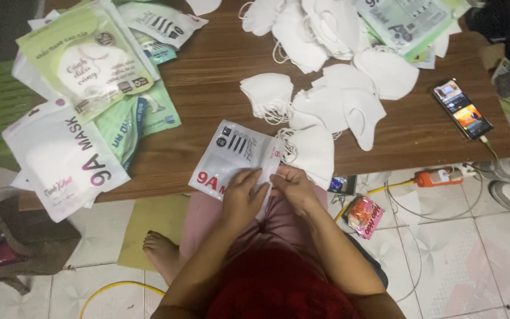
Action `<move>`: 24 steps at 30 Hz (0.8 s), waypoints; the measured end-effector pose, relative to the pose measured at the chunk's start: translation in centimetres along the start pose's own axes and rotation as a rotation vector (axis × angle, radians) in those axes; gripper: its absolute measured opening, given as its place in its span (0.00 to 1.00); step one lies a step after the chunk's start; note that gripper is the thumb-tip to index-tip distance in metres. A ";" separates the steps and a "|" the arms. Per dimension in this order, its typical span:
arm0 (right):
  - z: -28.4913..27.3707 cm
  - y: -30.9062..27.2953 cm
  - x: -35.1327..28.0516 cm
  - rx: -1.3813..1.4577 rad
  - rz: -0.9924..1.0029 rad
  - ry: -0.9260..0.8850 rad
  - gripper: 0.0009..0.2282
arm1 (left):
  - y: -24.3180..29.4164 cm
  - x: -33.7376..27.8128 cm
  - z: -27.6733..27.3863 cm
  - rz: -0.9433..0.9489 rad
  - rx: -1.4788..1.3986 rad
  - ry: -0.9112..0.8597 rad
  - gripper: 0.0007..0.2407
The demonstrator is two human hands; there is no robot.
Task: The person counts white face masks from a pile on a table, aligns them, and inserts them one by one into individual plastic pouches.
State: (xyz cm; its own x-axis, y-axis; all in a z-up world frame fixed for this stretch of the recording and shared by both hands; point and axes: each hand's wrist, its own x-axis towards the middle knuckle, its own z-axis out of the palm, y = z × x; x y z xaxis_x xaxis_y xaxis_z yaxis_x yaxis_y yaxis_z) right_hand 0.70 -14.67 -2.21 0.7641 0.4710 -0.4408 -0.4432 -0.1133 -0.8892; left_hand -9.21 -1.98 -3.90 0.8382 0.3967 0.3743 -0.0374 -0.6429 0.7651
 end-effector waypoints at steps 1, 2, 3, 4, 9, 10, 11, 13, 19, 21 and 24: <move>0.1 0.1 0.6 0.000 0.002 -0.008 0.09 | 0.3 0.7 -0.3 -0.005 0.006 0.004 0.16; 0.0 0.6 0.6 -0.020 -0.002 -0.002 0.08 | 0.7 0.8 -0.6 -0.032 0.013 -0.017 0.15; 0.0 1.2 0.7 -0.040 -0.007 0.003 0.08 | 1.1 0.9 -0.9 -0.060 0.021 -0.038 0.14; 0.2 1.0 0.4 -0.042 -0.002 -0.001 0.08 | 0.4 0.5 -0.3 -0.067 0.023 -0.037 0.14; 0.8 1.2 0.9 -0.110 -0.080 -0.004 0.03 | 1.5 1.7 -1.1 -0.014 0.102 -0.012 0.11; 0.3 2.0 1.3 -0.111 -0.081 -0.009 0.03 | 0.9 1.6 -0.6 -0.016 0.105 -0.009 0.11; -0.2 2.7 1.7 -0.211 -0.102 0.007 0.03 | 0.4 1.5 -0.1 -0.043 0.153 -0.037 0.10; -1.1 4.9 2.7 -0.313 -0.119 0.021 0.03 | -0.2 1.3 0.6 -0.077 0.201 -0.067 0.09; -0.7 4.8 2.3 -0.487 -0.237 0.130 0.03 | -4.0 0.7 1.6 -0.031 0.250 -0.098 0.04; -1.9 6.0 3.2 -0.688 -0.068 0.233 0.09 | -7.6 0.8 1.3 -0.050 0.405 0.042 0.04; -1.0 0.3 -0.5 -0.379 -0.164 0.234 0.03 | -5.9 2.2 -4.2 -0.045 0.411 0.220 0.03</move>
State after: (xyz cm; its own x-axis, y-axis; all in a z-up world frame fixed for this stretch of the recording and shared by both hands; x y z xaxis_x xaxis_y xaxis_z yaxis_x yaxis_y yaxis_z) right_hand 0.64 -15.80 -2.36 0.9141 0.3045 -0.2676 -0.1387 -0.3853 -0.9123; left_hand -9.38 5.45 -5.42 0.6974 0.5312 0.4812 0.2526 -0.8104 0.5286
